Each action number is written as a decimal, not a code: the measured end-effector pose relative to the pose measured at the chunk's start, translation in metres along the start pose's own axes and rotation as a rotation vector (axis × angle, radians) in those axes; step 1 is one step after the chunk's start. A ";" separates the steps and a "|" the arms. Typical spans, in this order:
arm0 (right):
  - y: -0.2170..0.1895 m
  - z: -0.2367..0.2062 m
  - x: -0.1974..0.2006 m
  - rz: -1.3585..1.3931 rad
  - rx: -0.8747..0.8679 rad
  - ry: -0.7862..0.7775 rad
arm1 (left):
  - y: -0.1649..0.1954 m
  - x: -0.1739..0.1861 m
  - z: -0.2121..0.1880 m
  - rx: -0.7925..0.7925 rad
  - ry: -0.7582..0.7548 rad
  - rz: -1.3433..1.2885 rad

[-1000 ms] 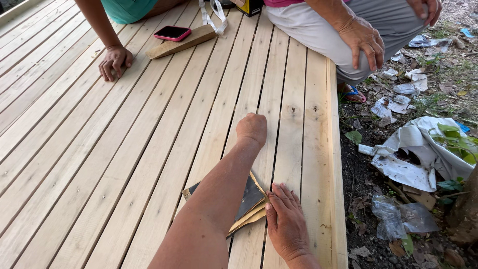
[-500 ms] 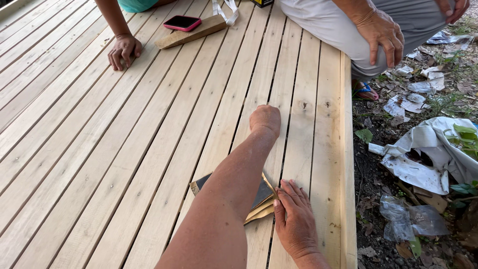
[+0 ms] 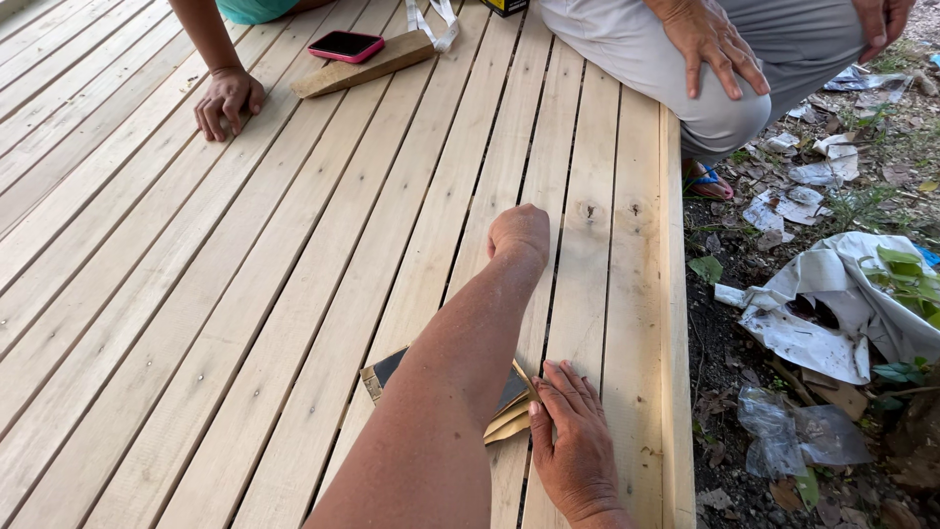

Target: The person sands the slatted surface and edges of a large unfinished wooden bench frame using a sanding block with sandpaper, working across different sections of the seat and side rails. Near the end they handle and fold the sandpaper sheets while seated people watch nearby.

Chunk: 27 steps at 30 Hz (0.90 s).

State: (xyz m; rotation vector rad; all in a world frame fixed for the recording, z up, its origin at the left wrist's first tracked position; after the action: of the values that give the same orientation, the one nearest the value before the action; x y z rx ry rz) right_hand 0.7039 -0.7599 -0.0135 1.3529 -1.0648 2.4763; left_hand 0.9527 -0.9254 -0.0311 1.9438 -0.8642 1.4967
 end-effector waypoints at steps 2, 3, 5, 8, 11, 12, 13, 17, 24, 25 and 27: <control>0.000 0.000 0.001 0.008 0.004 0.013 | -0.012 0.008 0.006 -0.022 0.261 -0.141; -0.001 0.000 0.002 0.011 0.017 0.023 | -0.020 0.012 0.006 -0.036 0.391 -0.212; -0.003 0.000 0.004 0.018 0.044 0.045 | -0.040 0.006 0.009 -0.053 0.424 -0.268; -0.001 0.001 0.003 0.021 0.028 0.043 | -0.084 -0.012 0.012 0.065 0.293 -0.694; 0.002 0.002 0.002 0.007 0.002 0.026 | -0.102 -0.026 0.010 0.174 0.117 -1.040; 0.002 0.002 0.002 0.007 0.005 0.025 | -0.103 -0.027 0.008 0.200 0.072 -1.113; 0.001 0.002 0.002 0.007 0.010 0.024 | -0.099 -0.021 0.007 0.157 0.064 -1.000; 0.000 0.002 0.002 0.000 0.012 0.017 | -0.078 0.002 -0.003 0.027 0.169 -0.644; 0.000 0.002 0.001 -0.013 -0.021 -0.014 | -0.047 0.008 -0.026 0.108 0.274 -0.329; 0.000 0.002 0.003 -0.008 -0.015 -0.004 | -0.040 0.006 -0.026 0.093 0.253 -0.290; -0.001 0.001 0.004 -0.001 -0.002 0.010 | -0.030 0.005 -0.024 0.065 0.217 -0.210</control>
State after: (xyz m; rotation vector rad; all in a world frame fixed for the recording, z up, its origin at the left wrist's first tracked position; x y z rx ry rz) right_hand 0.7030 -0.7609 -0.0094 1.3390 -1.0644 2.4782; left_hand 0.9614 -0.8893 -0.0212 1.8122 -0.5075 1.5890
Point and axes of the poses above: each hand's wrist, its own z-axis towards the middle knuckle, its own x-axis out of the back of the hand, y = z × x, the point moved 9 cm from there along z, towards the middle knuckle, and after that the axes turned 2 degrees about x, right-handed, at the moved point
